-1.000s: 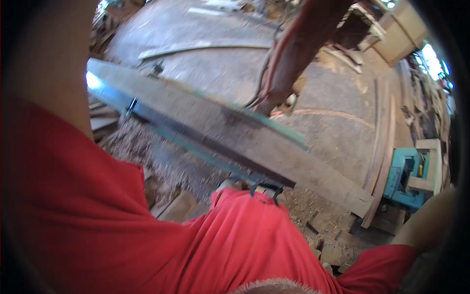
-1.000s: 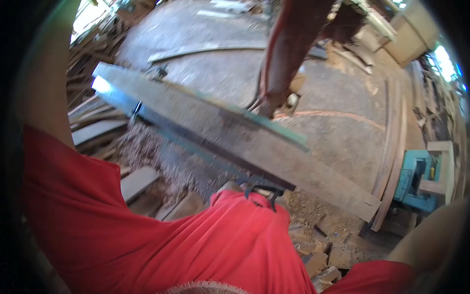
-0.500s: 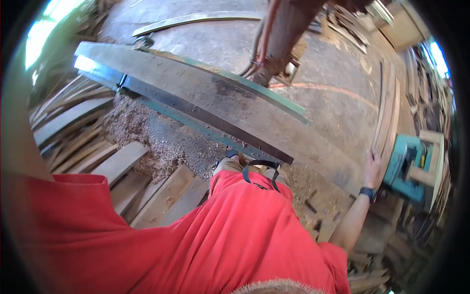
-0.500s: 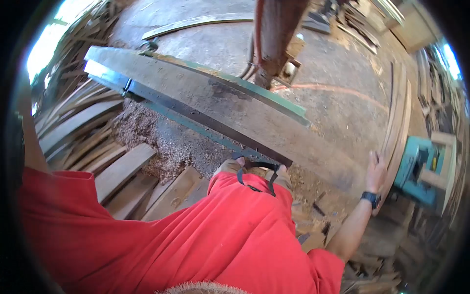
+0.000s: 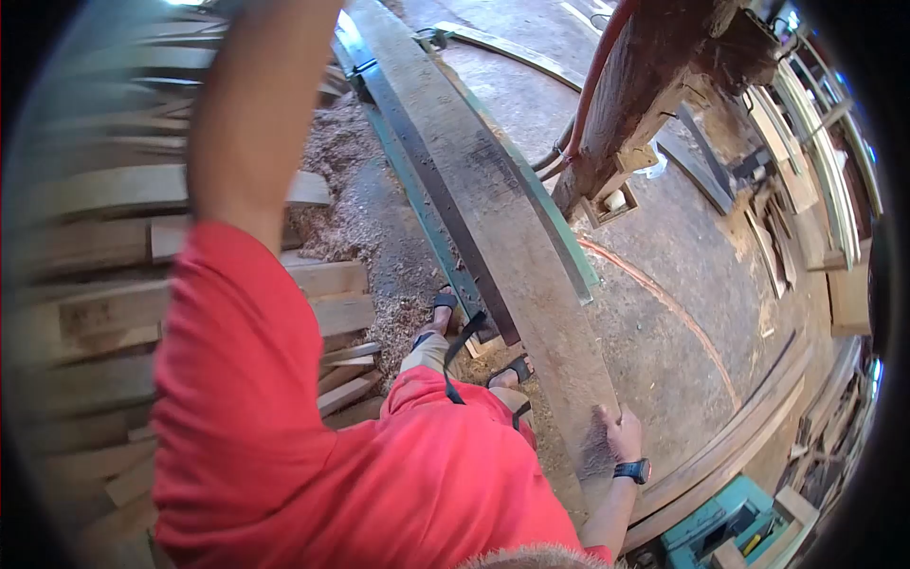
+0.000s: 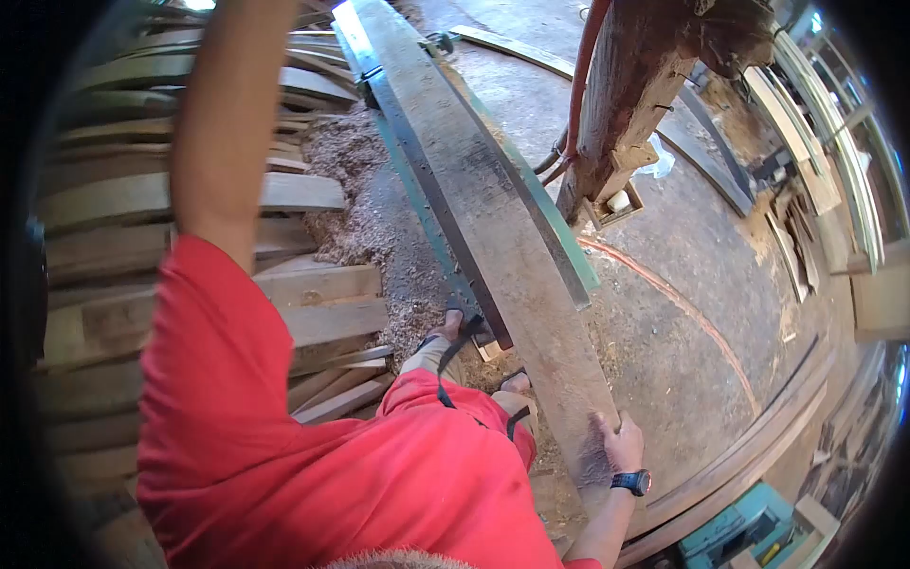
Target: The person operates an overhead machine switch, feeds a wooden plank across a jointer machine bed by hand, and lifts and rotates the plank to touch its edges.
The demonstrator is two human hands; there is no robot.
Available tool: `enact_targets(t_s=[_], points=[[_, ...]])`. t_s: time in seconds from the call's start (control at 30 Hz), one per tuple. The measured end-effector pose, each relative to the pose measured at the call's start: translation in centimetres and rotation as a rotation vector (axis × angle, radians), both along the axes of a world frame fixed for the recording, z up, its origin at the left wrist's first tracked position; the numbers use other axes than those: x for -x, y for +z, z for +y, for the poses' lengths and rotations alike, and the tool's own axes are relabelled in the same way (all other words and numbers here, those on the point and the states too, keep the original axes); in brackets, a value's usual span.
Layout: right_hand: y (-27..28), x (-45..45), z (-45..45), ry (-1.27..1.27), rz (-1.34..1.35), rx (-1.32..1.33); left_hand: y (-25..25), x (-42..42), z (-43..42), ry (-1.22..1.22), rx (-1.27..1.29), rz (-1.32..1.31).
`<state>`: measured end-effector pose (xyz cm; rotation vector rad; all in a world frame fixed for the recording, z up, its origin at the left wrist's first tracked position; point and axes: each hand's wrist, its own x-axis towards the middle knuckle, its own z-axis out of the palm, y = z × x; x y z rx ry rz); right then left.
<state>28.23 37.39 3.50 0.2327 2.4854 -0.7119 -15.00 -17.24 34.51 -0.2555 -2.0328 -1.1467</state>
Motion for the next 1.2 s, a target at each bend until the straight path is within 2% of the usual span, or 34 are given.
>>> enact_targets(t_s=[0.03, 0.1, 0.17, 0.2, 0.23, 0.27, 0.3, 0.37, 0.4, 0.47, 0.57, 0.7, 0.77, 0.8, 0.83, 0.87, 0.9, 0.93, 0.97, 1.03, 1.1, 1.2], points=[[0.0, 0.0, 0.5, 0.022, 0.006, 0.008, -1.8, -2.8, 0.3, -0.021, -0.056, -0.070], [0.0, 0.2, 2.0, 0.021, -0.139, 0.259, -5.7, -9.2, 1.4, -0.098, -0.182, -0.269], [-1.9, 0.0, 4.6, 0.033, -0.182, 0.321, -10.6, -16.9, 2.9, -0.217, -0.284, -0.582], [-1.8, 0.2, 5.5, -0.035, -0.364, 0.424, -11.9, -21.5, 4.2, -0.280, -0.286, -0.803], [-1.4, 0.0, 6.2, -0.109, -0.549, 0.520, -14.8, -25.3, 5.2, -0.229, -0.321, -0.991], [-2.1, -0.8, 7.2, -0.191, -0.603, 0.572, -20.2, -28.6, 5.2, -0.227, -0.322, -1.126], [-2.2, -1.5, 8.1, -0.180, -0.600, 0.563, -22.9, -32.1, 6.5, -0.278, -0.394, -1.248], [-2.5, -1.9, 9.3, -0.273, -0.691, 0.624, -31.2, -38.7, 9.3, -0.282, -0.673, -1.396], [-2.1, -2.0, 9.4, -0.260, -0.689, 0.617, -33.7, -41.4, 10.9, -0.318, -0.734, -1.484], [0.0, -2.4, 9.2, -0.300, -0.703, 0.549, -35.6, -45.2, 14.6, -0.384, -0.633, -1.484], [-1.7, -3.8, 11.1, -0.392, -0.673, 0.613, -36.3, -47.6, 19.7, -0.495, -0.559, -1.479], [-1.3, -4.5, 11.4, -0.307, -0.617, 0.575, -38.9, -49.6, 26.3, -0.651, -0.483, -1.613], [-2.6, -4.8, 12.8, -0.277, -0.616, 0.653, -38.9, -50.1, 28.7, -0.737, -0.339, -1.626], [-3.1, -5.9, 13.7, -0.302, -0.570, 0.676, -36.8, -50.6, 29.2, -0.697, -0.354, -1.650], [-3.6, -6.8, 15.1, -0.305, -0.581, 0.648, -35.2, -51.7, 30.2, -0.669, -0.382, -1.683], [-3.9, -7.5, 16.6, -0.321, -0.581, 0.595, -35.6, -53.2, 32.0, -0.683, -0.406, -1.688], [-4.1, -8.0, 17.4, -0.337, -0.574, 0.560, -36.5, -54.3, 33.5, -0.630, -0.555, -1.595], [-4.2, -8.4, 17.3, -0.328, -0.573, 0.683, -36.7, -54.9, 34.4, -0.570, -0.686, -1.495], [-4.3, -8.5, 17.2, -0.335, -0.571, 0.686, -36.9, -55.7, 35.5, -0.575, -0.680, -1.497], [-4.2, -8.7, 17.0, -0.302, -0.465, 0.650, -37.0, -57.3, 37.9, -0.401, -1.059, -1.418], [-4.4, -8.7, 16.8, -0.308, -0.419, 0.638, -37.3, -58.2, 39.5, -0.380, -1.116, -1.439], [-5.2, -8.2, 17.2, -0.164, -0.436, 0.671, -36.9, -59.8, 42.0, -0.380, -1.177, -1.539]])
